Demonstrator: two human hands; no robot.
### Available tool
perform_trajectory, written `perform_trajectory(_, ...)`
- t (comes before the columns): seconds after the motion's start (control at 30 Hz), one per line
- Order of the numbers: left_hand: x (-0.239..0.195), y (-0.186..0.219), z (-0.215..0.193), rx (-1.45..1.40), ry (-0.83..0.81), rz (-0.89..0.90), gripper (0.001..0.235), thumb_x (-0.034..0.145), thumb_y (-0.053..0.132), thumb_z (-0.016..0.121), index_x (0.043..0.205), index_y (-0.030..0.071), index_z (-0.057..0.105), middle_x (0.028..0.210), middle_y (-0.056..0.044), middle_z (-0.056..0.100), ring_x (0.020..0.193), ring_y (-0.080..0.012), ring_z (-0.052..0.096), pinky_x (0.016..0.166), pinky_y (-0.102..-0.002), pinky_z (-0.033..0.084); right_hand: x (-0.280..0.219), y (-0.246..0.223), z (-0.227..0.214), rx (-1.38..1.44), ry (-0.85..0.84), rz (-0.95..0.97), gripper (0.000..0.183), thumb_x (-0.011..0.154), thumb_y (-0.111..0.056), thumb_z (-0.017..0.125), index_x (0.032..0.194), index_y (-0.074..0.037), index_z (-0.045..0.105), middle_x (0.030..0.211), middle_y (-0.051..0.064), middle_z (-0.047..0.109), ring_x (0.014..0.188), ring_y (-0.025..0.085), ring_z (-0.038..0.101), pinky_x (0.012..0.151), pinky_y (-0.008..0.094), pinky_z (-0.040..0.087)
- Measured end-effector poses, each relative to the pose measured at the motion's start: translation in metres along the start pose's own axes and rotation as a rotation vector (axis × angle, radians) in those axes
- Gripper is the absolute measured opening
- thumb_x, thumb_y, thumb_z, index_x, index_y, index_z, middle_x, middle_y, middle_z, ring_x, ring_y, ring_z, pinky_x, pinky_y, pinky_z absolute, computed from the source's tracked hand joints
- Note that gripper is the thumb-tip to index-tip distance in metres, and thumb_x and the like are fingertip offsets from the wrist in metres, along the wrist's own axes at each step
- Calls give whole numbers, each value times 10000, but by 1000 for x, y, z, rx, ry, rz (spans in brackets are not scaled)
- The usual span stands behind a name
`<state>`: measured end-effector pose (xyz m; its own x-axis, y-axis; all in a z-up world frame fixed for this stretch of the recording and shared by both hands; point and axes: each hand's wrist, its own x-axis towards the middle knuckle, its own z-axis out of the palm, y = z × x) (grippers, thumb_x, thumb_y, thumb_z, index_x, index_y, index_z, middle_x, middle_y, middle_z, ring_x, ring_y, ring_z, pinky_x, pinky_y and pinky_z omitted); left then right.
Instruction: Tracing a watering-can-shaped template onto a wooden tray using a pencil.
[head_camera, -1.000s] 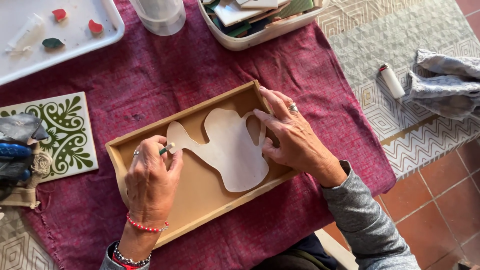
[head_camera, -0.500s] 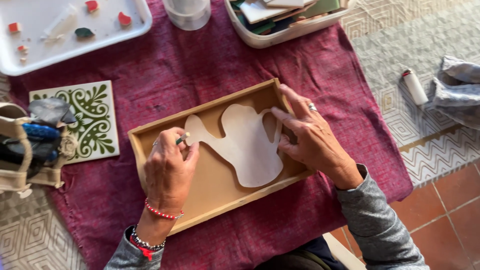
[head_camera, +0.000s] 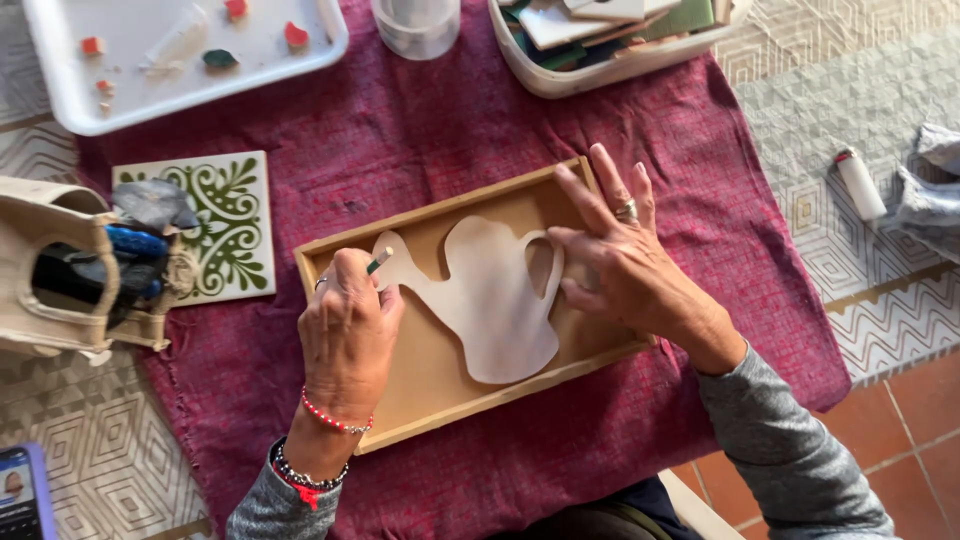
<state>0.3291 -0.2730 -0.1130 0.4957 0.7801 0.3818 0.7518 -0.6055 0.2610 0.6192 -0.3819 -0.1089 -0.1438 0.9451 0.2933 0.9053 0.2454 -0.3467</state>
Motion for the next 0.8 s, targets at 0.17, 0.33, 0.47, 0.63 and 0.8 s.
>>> perform_trajectory(0.17, 3, -8, -6, 59, -59, -11, 311, 859, 72, 752, 979, 48, 467, 765, -104, 663, 586, -266, 669, 514, -405, 538, 0, 6, 2, -18, -7, -54, 586, 669, -275, 798, 1223, -98, 724, 1676, 156, 291, 1580, 415, 42, 1224, 666, -51)
perform_trajectory(0.33, 4, -17, -8, -25, -69, 6, 327, 834, 30, 753, 980, 25, 460, 811, -124, 664, 673, -272, 686, 564, -414, 558, -2, 3, 2, 43, 11, -1, 546, 713, -242, 819, 1246, -159, 734, 1663, 124, 336, 1590, 397, 97, 1264, 619, 22)
perform_trajectory(0.47, 7, -26, -7, -87, -94, -25, 274, 866, 19, 702, 981, 37, 453, 783, -154, 682, 618, -337, 690, 534, -466, 548, -2, 5, 5, 68, 42, 0, 595, 665, -231, 832, 1245, -141, 731, 1643, 135, 364, 1584, 401, 134, 1278, 607, 100)
perform_trajectory(0.63, 5, -25, -6, -38, -89, 7, 238, 888, 70, 710, 1019, 39, 514, 778, -141, 678, 608, -338, 684, 527, -483, 533, -5, 11, 6, 65, 60, -15, 611, 662, -230, 852, 1252, -139, 725, 1634, 155, 371, 1566, 442, 176, 1250, 583, 198)
perform_trajectory(0.8, 7, -22, -14, -34, -179, -39, 348, 894, 129, 797, 975, 31, 473, 700, -90, 660, 547, -261, 666, 545, -401, 553, 1, 0, -1, 148, 44, 16, 530, 728, -211, 849, 1245, -161, 747, 1633, 101, 369, 1579, 385, 134, 1287, 572, 131)
